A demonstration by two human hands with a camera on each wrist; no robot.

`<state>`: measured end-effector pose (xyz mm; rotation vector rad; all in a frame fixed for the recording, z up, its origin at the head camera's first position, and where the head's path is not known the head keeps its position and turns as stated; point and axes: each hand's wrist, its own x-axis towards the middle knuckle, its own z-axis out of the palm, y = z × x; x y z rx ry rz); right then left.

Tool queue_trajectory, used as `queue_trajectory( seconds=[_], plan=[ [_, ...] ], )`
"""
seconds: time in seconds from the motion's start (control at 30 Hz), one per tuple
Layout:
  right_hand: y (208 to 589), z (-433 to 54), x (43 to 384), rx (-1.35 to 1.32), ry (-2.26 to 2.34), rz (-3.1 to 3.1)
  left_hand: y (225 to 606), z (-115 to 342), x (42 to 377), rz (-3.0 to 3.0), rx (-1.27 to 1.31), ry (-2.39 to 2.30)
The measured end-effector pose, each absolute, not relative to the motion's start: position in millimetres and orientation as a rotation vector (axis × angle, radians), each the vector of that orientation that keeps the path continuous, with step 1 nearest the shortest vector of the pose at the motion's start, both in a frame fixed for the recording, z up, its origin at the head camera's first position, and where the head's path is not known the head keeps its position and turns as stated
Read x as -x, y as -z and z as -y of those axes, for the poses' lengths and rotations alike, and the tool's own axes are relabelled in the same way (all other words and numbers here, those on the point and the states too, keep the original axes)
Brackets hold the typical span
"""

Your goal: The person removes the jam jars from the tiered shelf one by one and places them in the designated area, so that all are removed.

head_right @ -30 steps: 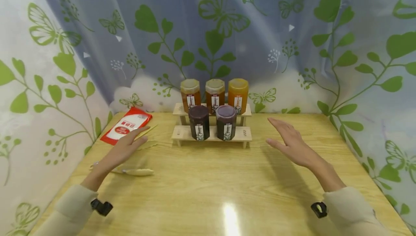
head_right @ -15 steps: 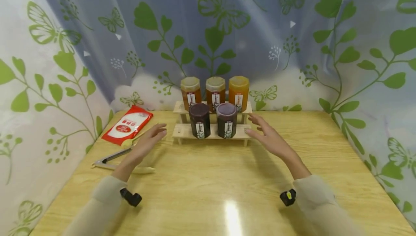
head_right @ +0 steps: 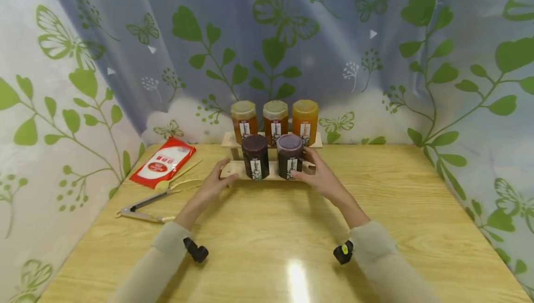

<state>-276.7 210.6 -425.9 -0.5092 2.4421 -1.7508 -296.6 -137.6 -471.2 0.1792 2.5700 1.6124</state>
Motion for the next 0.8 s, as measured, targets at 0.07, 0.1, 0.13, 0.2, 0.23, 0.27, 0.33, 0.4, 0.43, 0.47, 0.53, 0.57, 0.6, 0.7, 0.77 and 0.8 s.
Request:
queue_trajectory(
  seconds=[0.07,0.1,0.13,0.2,0.23,0.27,0.33,0.4,0.43,0.47,0.53,0.57,0.6,0.7,0.77,0.8],
  plan=[
    [428,-207,278,0.483,1.810,-2.420,476,137,298,-2.575,-0.182,-1.606],
    [428,-205,278,0.474,1.839,-2.413,478,137,299,-2.589,-0.181,-1.595],
    [428,-204,278,0.461,1.864,-2.405,480,137,299,-2.597,-0.177,-1.596],
    [429,-201,279,0.434,1.905,-2.381,484,136,300,-2.625,-0.168,-1.608],
    [429,-200,279,0.415,1.917,-2.372,486,136,300,-2.644,-0.159,-1.609],
    [429,-198,280,0.396,1.922,-2.368,488,135,299,-2.670,-0.156,-1.602],
    [429,-196,281,0.356,1.923,-2.364,490,133,298,-2.708,-0.141,-1.593],
    [430,-194,284,0.332,1.914,-2.379,491,131,298,-2.742,-0.135,-1.575],
    [430,-193,285,0.319,1.907,-2.394,492,131,299,-2.757,-0.132,-1.558],
    [430,-192,286,0.312,1.905,-2.408,492,130,299,-2.765,-0.141,-1.548],
    [430,-189,289,0.310,1.902,-2.435,490,130,300,-2.766,-0.137,-1.535],
    [430,-187,290,0.308,1.900,-2.449,490,130,301,-2.765,-0.139,-1.532],
    [430,-185,290,0.305,1.898,-2.463,489,131,302,-2.763,-0.137,-1.529],
    [431,-179,292,0.294,1.891,-2.500,484,134,304,-2.733,-0.123,-1.539],
    [431,-176,292,0.282,1.883,-2.520,482,135,307,-2.704,-0.117,-1.562],
    [432,-175,293,0.277,1.881,-2.528,481,136,308,-2.691,-0.108,-1.565]
  ],
)
